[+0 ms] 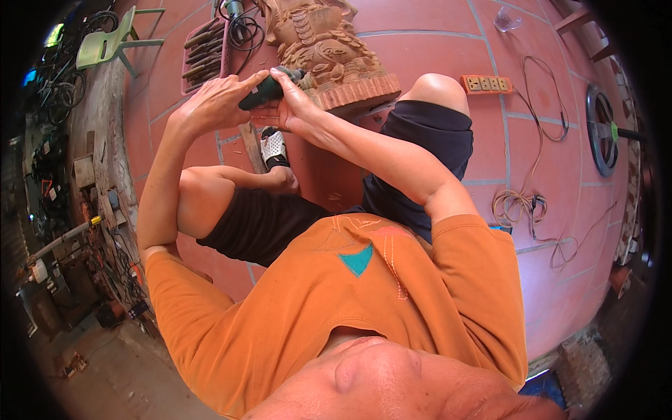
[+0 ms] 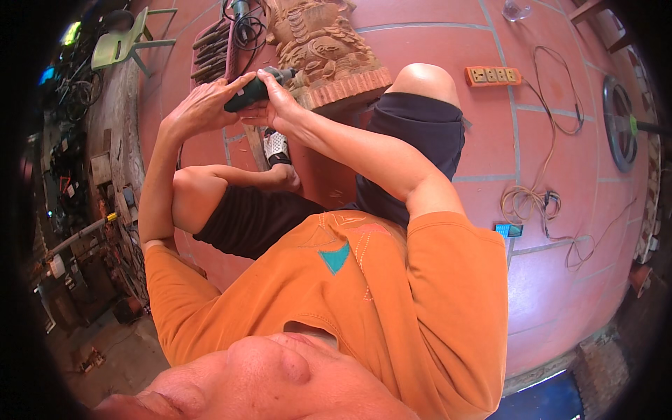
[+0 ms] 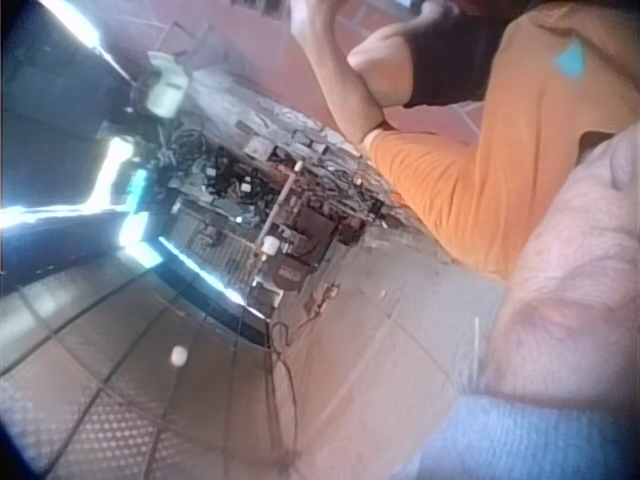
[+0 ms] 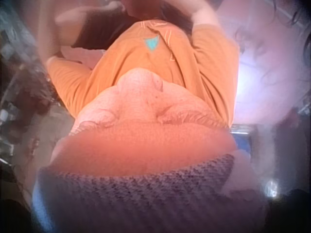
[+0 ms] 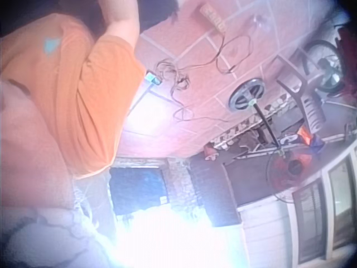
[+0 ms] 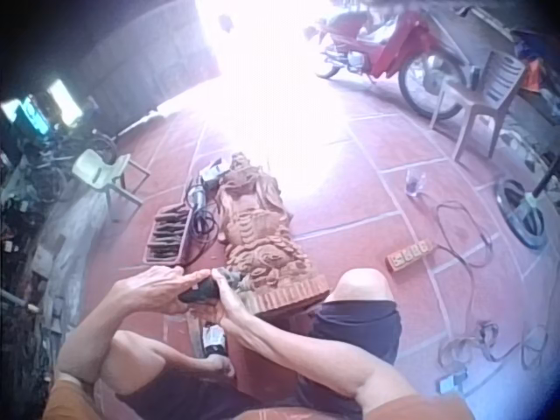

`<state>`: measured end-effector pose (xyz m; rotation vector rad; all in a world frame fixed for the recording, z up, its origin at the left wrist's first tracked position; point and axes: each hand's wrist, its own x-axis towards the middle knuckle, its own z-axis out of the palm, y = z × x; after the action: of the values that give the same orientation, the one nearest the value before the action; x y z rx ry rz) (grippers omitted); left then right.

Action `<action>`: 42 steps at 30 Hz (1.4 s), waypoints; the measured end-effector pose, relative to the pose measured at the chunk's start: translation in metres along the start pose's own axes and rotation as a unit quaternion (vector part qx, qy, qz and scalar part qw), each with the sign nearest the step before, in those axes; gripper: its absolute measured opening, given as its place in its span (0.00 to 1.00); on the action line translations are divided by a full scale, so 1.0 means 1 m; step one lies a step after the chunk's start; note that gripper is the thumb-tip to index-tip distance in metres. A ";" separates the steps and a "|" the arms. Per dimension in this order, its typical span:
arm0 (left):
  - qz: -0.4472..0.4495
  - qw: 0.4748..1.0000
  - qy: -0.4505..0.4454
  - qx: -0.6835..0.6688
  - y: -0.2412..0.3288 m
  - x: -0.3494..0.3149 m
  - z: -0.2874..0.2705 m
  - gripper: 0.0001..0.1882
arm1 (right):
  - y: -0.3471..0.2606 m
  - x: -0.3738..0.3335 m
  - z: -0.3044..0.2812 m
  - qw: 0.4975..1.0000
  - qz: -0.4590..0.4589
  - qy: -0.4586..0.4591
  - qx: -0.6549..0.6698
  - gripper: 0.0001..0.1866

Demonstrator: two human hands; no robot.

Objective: The person uses a handheld rotary carving tool to shape and detail a wooden sculpture. The person holds the tool with both hands and moves it along the surface of the wood to remove material and refine the design.

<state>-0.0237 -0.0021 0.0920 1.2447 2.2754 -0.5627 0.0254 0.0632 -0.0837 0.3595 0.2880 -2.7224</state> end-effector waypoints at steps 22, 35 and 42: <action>0.027 0.999 0.029 -0.004 -0.004 0.006 0.003 0.43 | -0.007 -0.007 -0.001 0.999 -0.029 0.013 -0.006 0.32; 0.023 1.000 0.018 -0.001 -0.002 0.010 0.001 0.43 | -0.009 -0.005 -0.003 0.999 -0.045 0.021 -0.014 0.32; 0.027 0.999 0.021 -0.001 -0.005 0.011 0.003 0.42 | -0.010 -0.005 -0.004 0.999 -0.033 0.019 -0.009 0.33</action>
<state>-0.0322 0.0006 0.0839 1.3238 2.2687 -0.5198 0.0269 0.0750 -0.0840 0.4049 0.3421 -2.7783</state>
